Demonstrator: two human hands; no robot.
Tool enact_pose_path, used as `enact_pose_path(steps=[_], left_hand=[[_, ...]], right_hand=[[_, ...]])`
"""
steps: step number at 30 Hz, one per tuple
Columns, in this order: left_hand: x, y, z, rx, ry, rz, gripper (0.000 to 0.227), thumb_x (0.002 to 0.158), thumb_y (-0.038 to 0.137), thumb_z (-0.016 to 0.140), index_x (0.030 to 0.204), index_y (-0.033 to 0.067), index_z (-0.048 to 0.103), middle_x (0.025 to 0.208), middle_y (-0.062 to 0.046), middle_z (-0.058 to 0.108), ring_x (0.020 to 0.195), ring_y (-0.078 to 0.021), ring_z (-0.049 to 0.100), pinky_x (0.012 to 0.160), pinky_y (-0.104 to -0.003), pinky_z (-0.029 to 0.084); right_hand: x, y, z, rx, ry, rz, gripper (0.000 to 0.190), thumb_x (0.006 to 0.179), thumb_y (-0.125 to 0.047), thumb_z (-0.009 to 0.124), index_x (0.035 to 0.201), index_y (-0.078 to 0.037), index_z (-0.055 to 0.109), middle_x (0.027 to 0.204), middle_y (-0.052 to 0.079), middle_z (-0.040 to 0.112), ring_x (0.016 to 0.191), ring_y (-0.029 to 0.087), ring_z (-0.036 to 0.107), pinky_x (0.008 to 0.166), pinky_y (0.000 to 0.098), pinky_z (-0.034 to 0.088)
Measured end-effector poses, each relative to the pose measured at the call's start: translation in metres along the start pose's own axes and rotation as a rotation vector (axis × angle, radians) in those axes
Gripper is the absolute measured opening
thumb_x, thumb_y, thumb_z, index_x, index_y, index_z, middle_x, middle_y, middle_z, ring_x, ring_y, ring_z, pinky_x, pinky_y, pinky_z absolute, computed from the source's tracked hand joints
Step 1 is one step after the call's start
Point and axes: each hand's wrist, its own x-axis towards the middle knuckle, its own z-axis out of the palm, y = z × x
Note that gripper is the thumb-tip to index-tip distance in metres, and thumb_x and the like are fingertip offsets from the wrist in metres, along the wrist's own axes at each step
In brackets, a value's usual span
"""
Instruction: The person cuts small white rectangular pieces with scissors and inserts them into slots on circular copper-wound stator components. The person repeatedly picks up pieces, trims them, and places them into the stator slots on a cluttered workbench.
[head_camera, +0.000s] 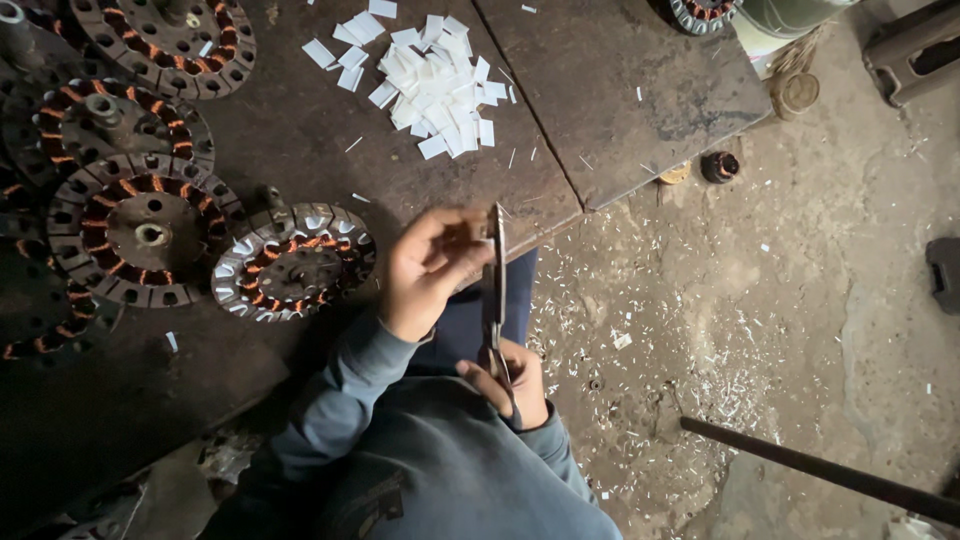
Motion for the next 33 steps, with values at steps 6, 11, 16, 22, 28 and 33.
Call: enact_pose_path(steps=[6, 11, 16, 22, 28, 33], left_hand=[[-0.030, 0.035, -0.008, 0.067, 0.122, 0.029, 0.015, 0.106, 0.001, 0.066, 0.121, 0.0008, 0.061, 0.103, -0.004, 0.068, 0.088, -0.0095, 0.064, 0.081, -0.024, 0.055], [-0.051, 0.048, -0.005, 0.032, 0.223, -0.077, 0.025, 0.092, -0.004, 0.074, 0.115, -0.0029, 0.063, 0.103, -0.008, 0.072, 0.090, -0.0122, 0.070, 0.082, -0.026, 0.057], [-0.055, 0.057, -0.008, -0.009, 0.329, -0.133, 0.028, 0.089, -0.005, 0.073, 0.116, -0.0039, 0.066, 0.105, -0.009, 0.075, 0.097, -0.0128, 0.072, 0.089, -0.025, 0.058], [-0.060, 0.066, -0.016, 0.008, 0.354, -0.003, 0.017, 0.091, -0.006, 0.074, 0.107, -0.0047, 0.069, 0.107, -0.008, 0.072, 0.098, -0.0123, 0.070, 0.088, -0.025, 0.059], [-0.059, 0.063, -0.014, -0.035, 0.219, 0.021, 0.012, 0.093, -0.006, 0.073, 0.103, -0.0052, 0.066, 0.109, -0.006, 0.066, 0.100, -0.0121, 0.069, 0.088, -0.026, 0.060], [-0.059, 0.072, -0.007, 0.076, 0.266, 0.021, 0.012, 0.094, -0.001, 0.072, 0.105, -0.0036, 0.067, 0.099, -0.005, 0.074, 0.092, -0.0110, 0.074, 0.080, -0.024, 0.060]], right_hand=[[0.038, -0.054, -0.011, -0.613, 0.201, -0.124, 0.038, 0.073, -0.019, 0.091, 0.078, -0.003, 0.057, 0.067, 0.003, 0.053, 0.063, 0.015, 0.049, 0.057, 0.0317, 0.042], [0.086, -0.097, -0.021, -1.005, 0.024, -0.443, 0.043, 0.065, -0.012, 0.079, 0.102, -0.001, 0.060, 0.097, 0.018, 0.063, 0.094, 0.040, 0.059, 0.080, 0.0461, 0.049], [0.128, -0.129, 0.017, -1.038, -0.072, -0.626, 0.048, 0.070, -0.010, 0.080, 0.112, 0.001, 0.060, 0.100, 0.022, 0.061, 0.096, 0.044, 0.057, 0.084, 0.0482, 0.047], [0.071, -0.161, 0.053, -0.407, -0.078, -0.469, 0.021, 0.092, 0.005, 0.067, 0.113, 0.007, 0.066, 0.111, 0.016, 0.065, 0.101, 0.026, 0.061, 0.089, 0.0342, 0.050], [0.047, -0.160, 0.070, -0.091, 0.032, -0.370, 0.010, 0.096, 0.011, 0.066, 0.105, 0.009, 0.068, 0.102, 0.010, 0.068, 0.093, 0.015, 0.068, 0.084, 0.0278, 0.056], [0.041, -0.156, 0.071, -0.018, 0.070, -0.343, 0.011, 0.095, 0.012, 0.065, 0.105, 0.010, 0.067, 0.099, 0.011, 0.069, 0.089, 0.017, 0.070, 0.082, 0.0294, 0.057]])
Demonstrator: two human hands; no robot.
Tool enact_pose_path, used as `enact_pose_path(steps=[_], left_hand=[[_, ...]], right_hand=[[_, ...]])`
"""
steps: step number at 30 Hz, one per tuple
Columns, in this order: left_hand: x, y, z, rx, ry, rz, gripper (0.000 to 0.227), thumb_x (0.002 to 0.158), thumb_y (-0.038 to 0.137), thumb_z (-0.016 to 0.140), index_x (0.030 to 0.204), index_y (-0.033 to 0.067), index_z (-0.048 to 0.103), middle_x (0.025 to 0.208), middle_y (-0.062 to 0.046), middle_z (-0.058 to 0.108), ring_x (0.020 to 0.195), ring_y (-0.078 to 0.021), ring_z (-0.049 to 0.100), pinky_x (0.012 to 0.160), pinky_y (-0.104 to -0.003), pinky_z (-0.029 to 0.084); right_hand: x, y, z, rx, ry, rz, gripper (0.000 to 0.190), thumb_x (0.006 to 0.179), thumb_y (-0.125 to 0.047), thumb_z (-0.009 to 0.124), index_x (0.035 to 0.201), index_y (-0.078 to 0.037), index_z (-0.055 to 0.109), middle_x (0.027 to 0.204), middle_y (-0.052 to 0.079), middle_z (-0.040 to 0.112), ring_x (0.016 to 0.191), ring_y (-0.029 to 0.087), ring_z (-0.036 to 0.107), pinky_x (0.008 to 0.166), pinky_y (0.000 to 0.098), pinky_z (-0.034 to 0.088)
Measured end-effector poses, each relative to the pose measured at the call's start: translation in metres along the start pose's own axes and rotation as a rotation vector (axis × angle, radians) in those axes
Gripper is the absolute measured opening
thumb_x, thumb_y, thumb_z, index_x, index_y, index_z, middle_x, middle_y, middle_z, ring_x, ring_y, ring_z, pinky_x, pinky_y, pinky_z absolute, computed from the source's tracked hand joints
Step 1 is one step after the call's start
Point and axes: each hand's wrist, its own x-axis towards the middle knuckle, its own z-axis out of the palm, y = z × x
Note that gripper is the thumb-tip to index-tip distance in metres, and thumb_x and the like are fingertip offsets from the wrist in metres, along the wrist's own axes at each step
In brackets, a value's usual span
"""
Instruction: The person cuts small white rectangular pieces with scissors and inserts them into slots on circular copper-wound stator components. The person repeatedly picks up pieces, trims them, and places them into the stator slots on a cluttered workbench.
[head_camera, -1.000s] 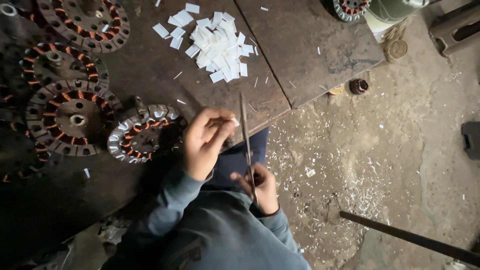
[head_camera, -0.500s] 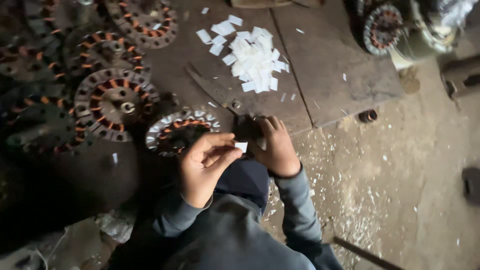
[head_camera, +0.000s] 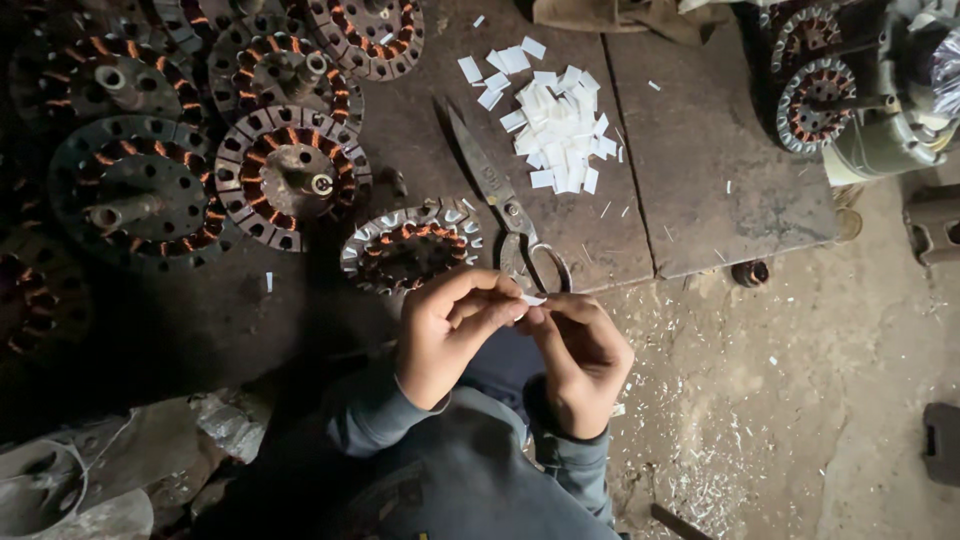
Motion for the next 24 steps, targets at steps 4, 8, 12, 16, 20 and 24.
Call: enact_pose_path(steps=[4, 8, 12, 16, 20, 24], left_hand=[[-0.003, 0.011, 0.006, 0.210, 0.003, 0.065, 0.010, 0.095, 0.003, 0.072, 0.103, -0.0026, 0.070, 0.093, -0.004, 0.075, 0.085, -0.0085, 0.072, 0.075, -0.023, 0.058], [-0.005, 0.019, 0.009, 0.421, -0.058, 0.198, 0.008, 0.096, 0.004, 0.071, 0.101, -0.0013, 0.069, 0.090, -0.004, 0.074, 0.082, -0.0070, 0.072, 0.073, -0.023, 0.058], [-0.009, 0.014, 0.012, 0.452, -0.083, 0.244, 0.005, 0.099, 0.004, 0.070, 0.099, -0.0015, 0.069, 0.085, -0.004, 0.072, 0.079, -0.0080, 0.070, 0.072, -0.024, 0.056], [-0.012, 0.003, 0.007, 0.252, -0.157, 0.083, 0.009, 0.099, 0.005, 0.068, 0.096, -0.0012, 0.062, 0.088, -0.005, 0.071, 0.077, -0.0078, 0.068, 0.067, -0.022, 0.055], [-0.011, -0.009, 0.000, 0.039, -0.239, -0.196, 0.012, 0.100, 0.004, 0.066, 0.094, 0.0008, 0.056, 0.083, -0.004, 0.068, 0.068, -0.0053, 0.063, 0.057, -0.021, 0.051], [-0.014, -0.019, -0.003, -0.105, -0.237, -0.238, 0.007, 0.099, 0.003, 0.061, 0.098, 0.0037, 0.054, 0.087, -0.002, 0.067, 0.071, -0.0035, 0.064, 0.058, -0.021, 0.053]], right_hand=[[-0.007, 0.005, -0.004, 0.033, 0.000, -0.033, 0.009, 0.097, 0.010, 0.063, 0.106, 0.010, 0.065, 0.098, 0.011, 0.067, 0.085, 0.016, 0.067, 0.078, 0.0293, 0.055], [-0.008, 0.007, -0.007, 0.090, 0.002, -0.076, 0.008, 0.098, 0.008, 0.060, 0.105, 0.010, 0.064, 0.099, 0.011, 0.066, 0.081, 0.014, 0.062, 0.072, 0.0280, 0.051], [-0.011, 0.004, -0.011, 0.084, -0.011, -0.053, 0.007, 0.097, 0.007, 0.060, 0.103, 0.007, 0.064, 0.100, 0.009, 0.066, 0.081, 0.011, 0.060, 0.071, 0.0258, 0.049], [-0.014, 0.000, -0.018, -0.071, 0.003, 0.087, 0.007, 0.097, 0.005, 0.063, 0.104, 0.005, 0.066, 0.086, 0.005, 0.066, 0.071, 0.007, 0.058, 0.063, 0.0225, 0.046], [-0.011, 0.004, -0.024, -0.036, -0.065, 0.118, 0.005, 0.098, 0.005, 0.063, 0.102, 0.003, 0.065, 0.083, 0.002, 0.066, 0.066, 0.005, 0.055, 0.057, 0.0209, 0.042], [-0.013, 0.009, -0.018, 0.079, -0.084, 0.089, 0.005, 0.099, 0.005, 0.060, 0.103, 0.002, 0.062, 0.085, 0.002, 0.066, 0.070, 0.006, 0.058, 0.061, 0.0213, 0.046]])
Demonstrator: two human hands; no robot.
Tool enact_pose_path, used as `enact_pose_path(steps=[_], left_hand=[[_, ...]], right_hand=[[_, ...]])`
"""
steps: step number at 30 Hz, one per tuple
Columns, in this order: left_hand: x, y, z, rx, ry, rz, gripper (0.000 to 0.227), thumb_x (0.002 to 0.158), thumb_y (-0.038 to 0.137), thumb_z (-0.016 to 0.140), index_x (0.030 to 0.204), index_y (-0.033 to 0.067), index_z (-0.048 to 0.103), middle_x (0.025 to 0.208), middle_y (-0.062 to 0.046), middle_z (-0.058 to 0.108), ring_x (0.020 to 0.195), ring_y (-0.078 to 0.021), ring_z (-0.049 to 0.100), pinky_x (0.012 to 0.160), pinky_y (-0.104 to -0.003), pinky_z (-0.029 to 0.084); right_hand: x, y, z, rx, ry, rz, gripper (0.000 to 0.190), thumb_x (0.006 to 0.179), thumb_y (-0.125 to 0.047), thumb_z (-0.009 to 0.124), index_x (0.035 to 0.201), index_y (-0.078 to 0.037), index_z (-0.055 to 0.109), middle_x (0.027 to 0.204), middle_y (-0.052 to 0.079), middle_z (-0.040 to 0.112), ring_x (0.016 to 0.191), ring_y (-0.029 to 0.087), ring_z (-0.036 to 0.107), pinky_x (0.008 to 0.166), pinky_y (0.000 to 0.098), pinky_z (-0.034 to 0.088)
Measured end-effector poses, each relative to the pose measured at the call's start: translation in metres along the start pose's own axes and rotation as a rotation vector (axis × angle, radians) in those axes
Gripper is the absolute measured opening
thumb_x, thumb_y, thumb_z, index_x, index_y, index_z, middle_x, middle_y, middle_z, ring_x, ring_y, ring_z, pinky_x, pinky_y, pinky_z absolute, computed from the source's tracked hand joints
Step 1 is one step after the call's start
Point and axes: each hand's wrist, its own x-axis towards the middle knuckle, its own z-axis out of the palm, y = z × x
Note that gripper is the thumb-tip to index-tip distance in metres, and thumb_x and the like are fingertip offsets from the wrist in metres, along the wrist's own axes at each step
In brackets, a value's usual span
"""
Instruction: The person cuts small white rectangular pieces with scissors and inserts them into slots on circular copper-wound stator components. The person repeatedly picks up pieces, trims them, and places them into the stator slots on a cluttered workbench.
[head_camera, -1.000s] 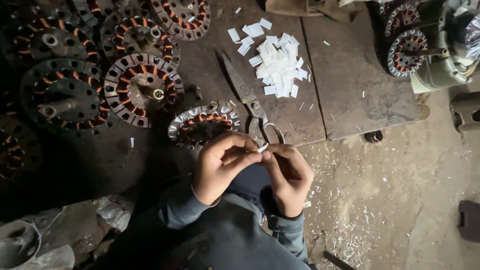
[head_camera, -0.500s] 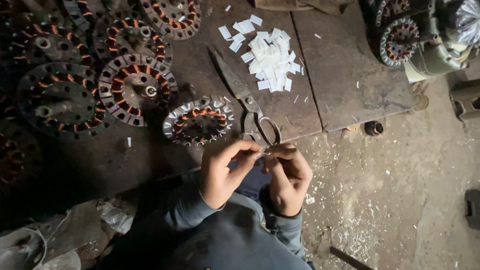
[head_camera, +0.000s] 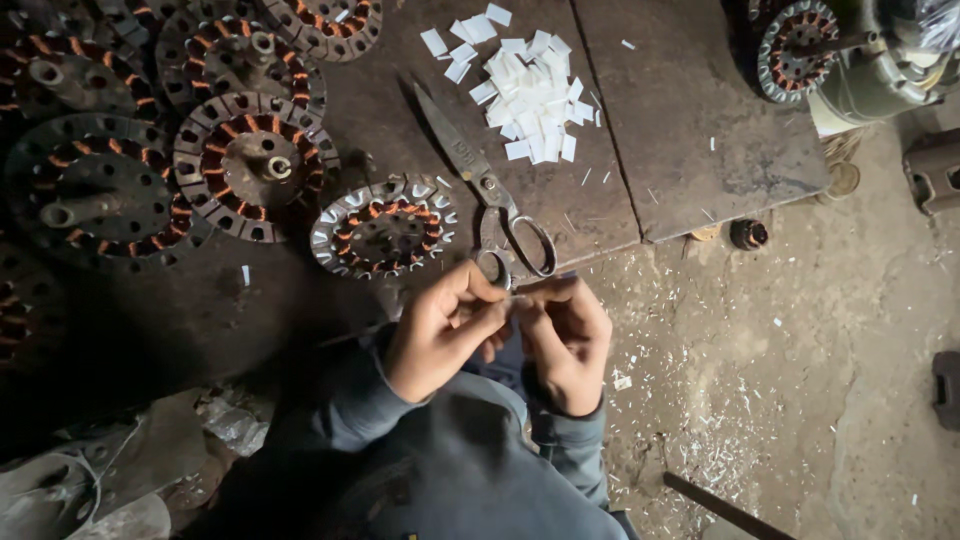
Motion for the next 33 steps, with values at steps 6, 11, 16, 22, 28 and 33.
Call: enact_pose_path(steps=[6, 11, 16, 22, 28, 33], left_hand=[[-0.007, -0.008, -0.021, 0.241, 0.076, 0.209, 0.017, 0.101, -0.003, 0.066, 0.096, 0.0027, 0.051, 0.089, 0.000, 0.053, 0.081, -0.0009, 0.050, 0.066, -0.020, 0.044], [-0.007, 0.009, -0.054, 0.194, 0.047, 0.144, 0.017, 0.096, -0.003, 0.065, 0.089, 0.0034, 0.051, 0.088, 0.000, 0.059, 0.078, -0.0036, 0.059, 0.068, -0.021, 0.049], [-0.012, 0.052, -0.050, 0.340, 0.161, 0.103, 0.011, 0.092, 0.001, 0.068, 0.093, 0.0033, 0.057, 0.088, -0.002, 0.065, 0.074, -0.0060, 0.067, 0.064, -0.025, 0.055], [-0.016, 0.105, -0.051, 1.130, 0.515, 0.634, 0.020, 0.103, 0.004, 0.064, 0.123, 0.0009, 0.063, 0.120, -0.013, 0.067, 0.106, -0.0281, 0.067, 0.093, -0.037, 0.053], [-0.002, 0.102, -0.052, 1.133, 0.521, 0.641, 0.031, 0.105, 0.004, 0.058, 0.136, -0.0004, 0.059, 0.130, -0.019, 0.064, 0.121, -0.0369, 0.063, 0.104, -0.044, 0.050], [0.009, 0.090, -0.057, 1.069, 0.492, 0.585, 0.031, 0.103, 0.003, 0.059, 0.133, 0.0026, 0.061, 0.123, -0.018, 0.066, 0.115, -0.0373, 0.064, 0.100, -0.044, 0.051]], right_hand=[[0.003, -0.006, 0.021, -0.300, -0.080, -0.106, 0.007, 0.100, 0.005, 0.063, 0.106, 0.005, 0.066, 0.084, 0.006, 0.067, 0.071, 0.008, 0.059, 0.063, 0.0227, 0.046], [0.016, -0.021, 0.036, -0.400, -0.329, -0.121, 0.032, 0.085, 0.004, 0.075, 0.115, 0.005, 0.065, 0.098, 0.008, 0.074, 0.089, 0.012, 0.074, 0.080, 0.0254, 0.060], [0.030, -0.022, 0.059, -0.510, -0.294, -0.376, 0.024, 0.082, 0.005, 0.081, 0.102, 0.004, 0.069, 0.101, 0.010, 0.073, 0.094, 0.015, 0.072, 0.083, 0.0277, 0.057], [0.063, -0.009, 0.088, -0.314, -0.137, -0.165, 0.016, 0.088, 0.004, 0.080, 0.096, 0.003, 0.066, 0.091, 0.006, 0.074, 0.079, 0.007, 0.068, 0.069, 0.0214, 0.053], [0.073, -0.005, 0.115, -0.167, -0.029, -0.161, 0.013, 0.094, 0.003, 0.076, 0.101, 0.004, 0.065, 0.092, 0.004, 0.072, 0.079, 0.004, 0.065, 0.070, 0.0197, 0.052], [0.073, -0.015, 0.110, -0.376, -0.022, -0.216, 0.009, 0.092, 0.003, 0.076, 0.099, 0.005, 0.071, 0.090, 0.003, 0.069, 0.075, 0.004, 0.064, 0.067, 0.0190, 0.050]])
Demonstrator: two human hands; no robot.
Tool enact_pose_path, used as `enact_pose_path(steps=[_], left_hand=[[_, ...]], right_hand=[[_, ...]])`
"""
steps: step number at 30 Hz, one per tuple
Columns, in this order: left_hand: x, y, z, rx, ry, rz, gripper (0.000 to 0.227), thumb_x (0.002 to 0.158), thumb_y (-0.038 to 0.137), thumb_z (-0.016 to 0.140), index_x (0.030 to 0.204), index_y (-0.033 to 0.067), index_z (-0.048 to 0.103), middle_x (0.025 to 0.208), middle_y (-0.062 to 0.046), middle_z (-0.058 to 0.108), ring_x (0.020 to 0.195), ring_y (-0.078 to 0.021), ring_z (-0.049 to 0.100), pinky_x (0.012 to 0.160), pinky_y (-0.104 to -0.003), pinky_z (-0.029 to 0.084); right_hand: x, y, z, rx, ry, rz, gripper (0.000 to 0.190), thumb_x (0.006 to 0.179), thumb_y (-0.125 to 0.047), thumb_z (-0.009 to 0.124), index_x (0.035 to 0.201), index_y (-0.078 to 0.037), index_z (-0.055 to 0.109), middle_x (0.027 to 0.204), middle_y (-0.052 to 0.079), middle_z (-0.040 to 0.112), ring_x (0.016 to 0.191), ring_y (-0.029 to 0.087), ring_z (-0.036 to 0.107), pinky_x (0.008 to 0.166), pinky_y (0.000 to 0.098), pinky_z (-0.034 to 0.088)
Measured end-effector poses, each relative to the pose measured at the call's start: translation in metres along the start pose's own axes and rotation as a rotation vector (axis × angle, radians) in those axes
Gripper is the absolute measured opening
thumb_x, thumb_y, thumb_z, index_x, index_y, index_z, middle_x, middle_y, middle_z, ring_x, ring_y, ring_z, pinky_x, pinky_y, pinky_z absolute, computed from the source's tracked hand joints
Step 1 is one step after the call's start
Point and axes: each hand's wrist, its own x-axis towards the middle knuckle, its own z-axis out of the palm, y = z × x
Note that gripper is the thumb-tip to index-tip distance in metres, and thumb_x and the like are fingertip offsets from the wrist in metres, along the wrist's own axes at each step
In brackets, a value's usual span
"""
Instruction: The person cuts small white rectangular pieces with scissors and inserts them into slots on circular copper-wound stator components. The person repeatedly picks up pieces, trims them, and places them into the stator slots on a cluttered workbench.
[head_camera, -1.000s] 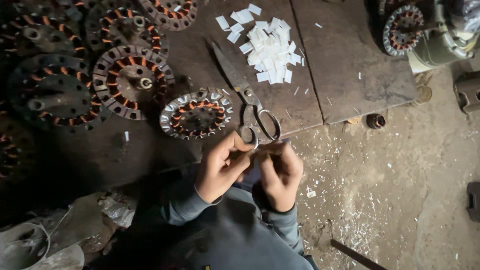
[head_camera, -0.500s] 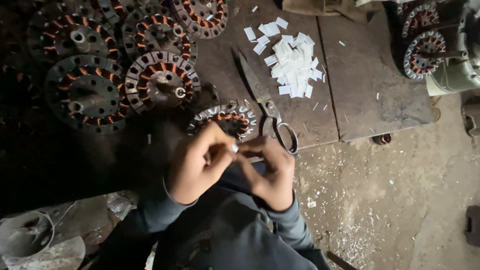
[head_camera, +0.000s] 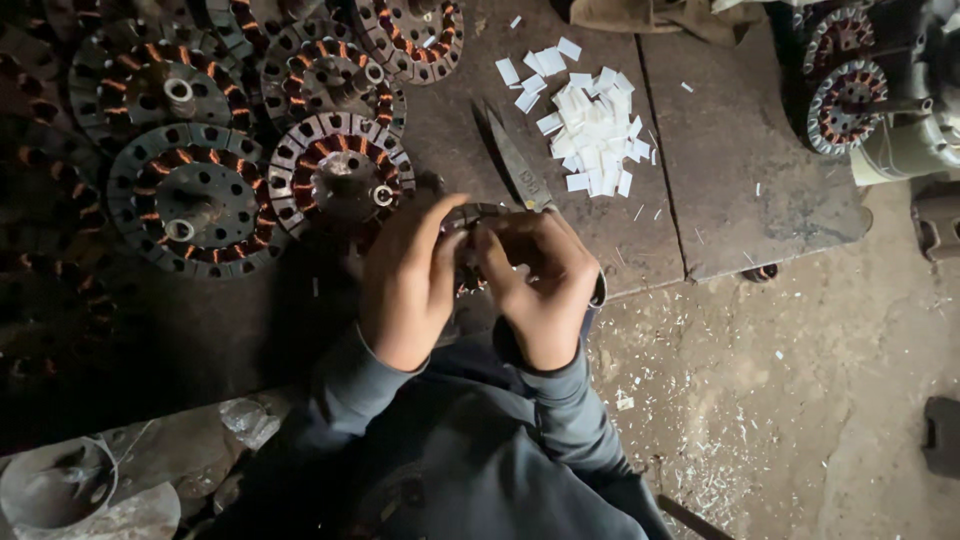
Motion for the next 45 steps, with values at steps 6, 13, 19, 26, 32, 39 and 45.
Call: enact_pose_path(steps=[6, 13, 19, 26, 32, 39, 45], left_hand=[[-0.021, 0.020, 0.000, -0.022, -0.070, -0.074, 0.036, 0.099, 0.001, 0.061, 0.134, 0.0058, 0.063, 0.113, -0.015, 0.065, 0.105, -0.0352, 0.062, 0.092, -0.043, 0.048], [-0.043, 0.034, 0.001, -0.040, -0.075, 0.020, 0.040, 0.098, -0.001, 0.061, 0.137, 0.0042, 0.059, 0.122, -0.015, 0.063, 0.114, -0.0356, 0.060, 0.099, -0.044, 0.047], [-0.048, 0.038, 0.004, -0.011, -0.071, 0.022, 0.039, 0.099, 0.000, 0.059, 0.138, 0.0032, 0.060, 0.125, -0.015, 0.063, 0.115, -0.0361, 0.060, 0.100, -0.045, 0.048], [-0.047, 0.040, 0.003, 0.014, -0.074, 0.041, 0.038, 0.101, 0.001, 0.058, 0.138, 0.0034, 0.059, 0.128, -0.015, 0.063, 0.117, -0.0357, 0.061, 0.101, -0.045, 0.048], [-0.044, 0.037, 0.007, 0.003, -0.044, 0.009, 0.035, 0.103, 0.004, 0.058, 0.138, 0.0048, 0.060, 0.123, -0.015, 0.063, 0.111, -0.0341, 0.061, 0.096, -0.044, 0.049], [-0.014, 0.020, 0.008, -0.002, -0.083, -0.013, 0.034, 0.106, 0.006, 0.057, 0.139, 0.0045, 0.062, 0.116, -0.015, 0.063, 0.107, -0.0323, 0.062, 0.093, -0.043, 0.050], [0.005, 0.030, 0.004, 0.101, 0.092, 0.174, 0.021, 0.099, 0.005, 0.063, 0.120, -0.0001, 0.065, 0.124, -0.023, 0.062, 0.115, -0.0366, 0.062, 0.098, -0.042, 0.051]], right_hand=[[-0.018, -0.015, -0.016, -0.108, 0.049, 0.024, 0.009, 0.090, 0.002, 0.077, 0.098, 0.003, 0.073, 0.087, 0.002, 0.070, 0.072, 0.003, 0.063, 0.064, 0.0183, 0.049], [-0.034, -0.011, -0.041, 0.328, -0.039, 0.271, 0.010, 0.090, 0.005, 0.073, 0.099, 0.005, 0.070, 0.095, 0.007, 0.074, 0.080, 0.008, 0.067, 0.070, 0.0222, 0.053], [-0.052, -0.025, -0.034, -0.303, 0.041, -0.087, 0.018, 0.089, 0.006, 0.074, 0.106, 0.003, 0.071, 0.097, 0.012, 0.073, 0.083, 0.015, 0.075, 0.074, 0.0264, 0.058], [-0.060, -0.031, -0.018, -0.515, 0.167, -0.273, 0.024, 0.090, 0.008, 0.076, 0.112, 0.004, 0.067, 0.104, 0.017, 0.070, 0.087, 0.027, 0.074, 0.077, 0.0317, 0.059], [-0.059, -0.014, -0.015, -0.527, 0.170, -0.356, 0.027, 0.087, 0.009, 0.074, 0.113, 0.004, 0.068, 0.108, 0.018, 0.069, 0.094, 0.032, 0.072, 0.081, 0.0347, 0.058], [-0.050, 0.014, -0.021, -0.450, 0.398, -0.373, 0.022, 0.086, 0.013, 0.076, 0.104, 0.003, 0.071, 0.100, 0.015, 0.070, 0.075, 0.023, 0.066, 0.065, 0.0304, 0.051], [-0.046, 0.032, -0.030, -0.590, 0.459, -0.637, 0.022, 0.088, 0.015, 0.071, 0.106, 0.004, 0.068, 0.101, 0.017, 0.068, 0.084, 0.030, 0.068, 0.073, 0.0364, 0.056]])
